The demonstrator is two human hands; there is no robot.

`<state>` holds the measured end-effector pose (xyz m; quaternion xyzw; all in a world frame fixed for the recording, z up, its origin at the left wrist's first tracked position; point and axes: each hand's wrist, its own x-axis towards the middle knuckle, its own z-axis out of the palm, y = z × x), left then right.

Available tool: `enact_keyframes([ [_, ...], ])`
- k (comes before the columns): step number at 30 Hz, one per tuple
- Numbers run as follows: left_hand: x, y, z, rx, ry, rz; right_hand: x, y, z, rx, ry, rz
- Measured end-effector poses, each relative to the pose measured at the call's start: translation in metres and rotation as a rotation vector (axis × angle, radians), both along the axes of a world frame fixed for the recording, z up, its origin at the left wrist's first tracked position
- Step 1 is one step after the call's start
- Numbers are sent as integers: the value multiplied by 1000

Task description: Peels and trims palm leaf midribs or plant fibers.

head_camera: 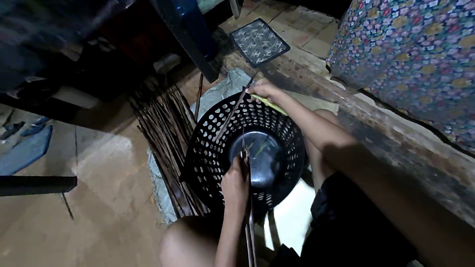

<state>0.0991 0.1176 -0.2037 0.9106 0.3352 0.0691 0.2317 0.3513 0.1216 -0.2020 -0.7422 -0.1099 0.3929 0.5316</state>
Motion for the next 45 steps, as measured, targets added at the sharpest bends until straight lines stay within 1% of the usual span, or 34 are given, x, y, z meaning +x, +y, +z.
enact_keyframes([
  [5, -7, 4, 7, -41, -33, -11, 18, -7, 2, 94, 2, -181],
  [8, -13, 12, 13, -81, -31, 34, 32, -15, 2, 154, -1, -292],
  [10, -18, 19, 13, -68, -74, 73, 30, -22, 5, 132, -18, -246],
  [11, -20, 23, 12, -67, -111, 93, 24, -24, 6, 105, -34, -165],
  [13, -23, 29, 10, -102, -201, 137, 9, -27, 4, 45, -64, 63],
  [15, -23, 32, 12, -164, -254, 188, -9, -28, -2, -54, -181, 333],
  [17, -21, 34, 15, -226, -260, 234, -26, -29, -2, -250, -439, 659],
  [18, -20, 35, 15, -257, -266, 248, -33, -29, -1, -369, -532, 815],
  [19, -19, 36, 16, -289, -273, 257, -42, -30, 3, -511, -566, 947],
  [20, -18, 36, 16, -319, -284, 264, -51, -31, 8, -650, -574, 1037],
  [21, -17, 37, 16, -344, -295, 273, -57, -32, 12, -752, -573, 1078],
  [22, -17, 37, 17, -365, -303, 280, -59, -33, 15, -791, -563, 1075],
  [23, -17, 37, 17, -371, -310, 285, -57, -34, 16, -761, -555, 1037],
  [24, -16, 36, 17, -363, -315, 284, -52, -34, 18, -675, -544, 975],
  [26, -16, 32, 16, -289, -297, 267, -45, -36, 21, -398, -480, 835],
  [27, -15, 29, 16, -226, -284, 241, -49, -38, 22, -239, -391, 778],
  [28, -15, 25, 14, -158, -278, 205, -55, -38, 24, -99, -243, 730],
  [29, -13, 21, 12, -92, -274, 171, -63, -38, 27, -8, -109, 695],
  [30, -12, 17, 11, -42, -268, 143, -71, -37, 29, 34, -24, 680],
  [34, -6, 6, 14, 17, -220, 95, -94, -29, 24, 60, 111, 736],
  [37, -3, 4, 7, 85, -250, 82, -91, -25, 19, 100, 174, 763],
  [39, -3, 4, 5, 96, -252, 73, -85, -26, 19, 122, 175, 738],
  [41, -3, 4, 7, 89, -244, 65, -78, -25, 20, 106, 152, 708],
  [45, -3, 4, 14, -33, -243, 41, -69, -22, 22, 66, 117, 664],
])
